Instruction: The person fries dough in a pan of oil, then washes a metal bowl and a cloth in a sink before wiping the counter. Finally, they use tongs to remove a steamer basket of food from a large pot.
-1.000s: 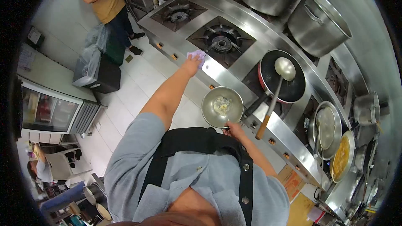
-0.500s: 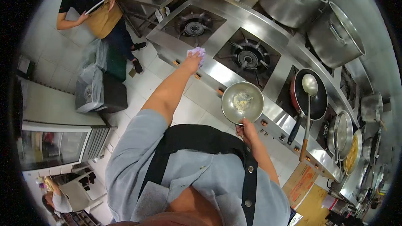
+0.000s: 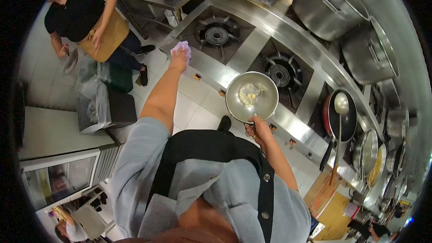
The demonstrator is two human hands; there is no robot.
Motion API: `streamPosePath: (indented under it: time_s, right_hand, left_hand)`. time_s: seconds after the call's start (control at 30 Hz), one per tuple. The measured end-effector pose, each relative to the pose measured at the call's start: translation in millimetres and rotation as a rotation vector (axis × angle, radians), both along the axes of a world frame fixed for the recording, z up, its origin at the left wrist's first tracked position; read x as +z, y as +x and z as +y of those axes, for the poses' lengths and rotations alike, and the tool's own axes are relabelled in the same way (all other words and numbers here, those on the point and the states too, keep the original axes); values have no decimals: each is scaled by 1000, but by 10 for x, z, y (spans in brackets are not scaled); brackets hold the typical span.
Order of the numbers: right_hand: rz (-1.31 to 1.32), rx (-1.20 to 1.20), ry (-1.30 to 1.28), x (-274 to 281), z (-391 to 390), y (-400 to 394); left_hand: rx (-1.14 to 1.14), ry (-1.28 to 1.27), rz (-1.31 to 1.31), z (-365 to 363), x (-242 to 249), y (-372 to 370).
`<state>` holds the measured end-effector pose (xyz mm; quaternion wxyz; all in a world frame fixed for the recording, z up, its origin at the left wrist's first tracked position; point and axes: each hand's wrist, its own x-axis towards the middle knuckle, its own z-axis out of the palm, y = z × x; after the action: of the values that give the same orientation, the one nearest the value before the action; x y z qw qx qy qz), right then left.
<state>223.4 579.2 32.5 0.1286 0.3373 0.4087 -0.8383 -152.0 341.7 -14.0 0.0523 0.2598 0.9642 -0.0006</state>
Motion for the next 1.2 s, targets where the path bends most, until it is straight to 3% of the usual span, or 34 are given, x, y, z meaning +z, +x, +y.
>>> streamPosePath:
  time_s: [0.13,0.23,0.33,0.37,0.47,0.7,0.93,1.07,1.2]
  right_hand:
    - [-34,-13,56,167,113,-600]
    - [18,4,11,352,246,-1014]
    - [-26,80,49,364,428,-1282]
    - [-35,83,88,326,479,-1352]
    - [-15,-73,129,390,462,-1485]
    - [-46,-130,106,228,461,-1720]
    - [-121,-243,184,395,337,-1921]
    - [-138,-290,181,488,229,-2024]
    - [-124,-327,181,532,108,-2149]
  left_hand:
    - [196,343,-4,-274,-296,-386]
    - [222,223,18,-319,-251,-611]
    - [269,275,15,-354,-361,-918]
    - [222,179,31,-373,-405,-1042]
    - [225,357,45,-366,-465,-1305]
    - [66,606,-8,399,-224,-2205]
    - [-63,542,-82,1298,-325,-2909]
    - [-162,323,-55,1663,-326,-3109]
    - [-220,166,-60,1734,163,-2974]
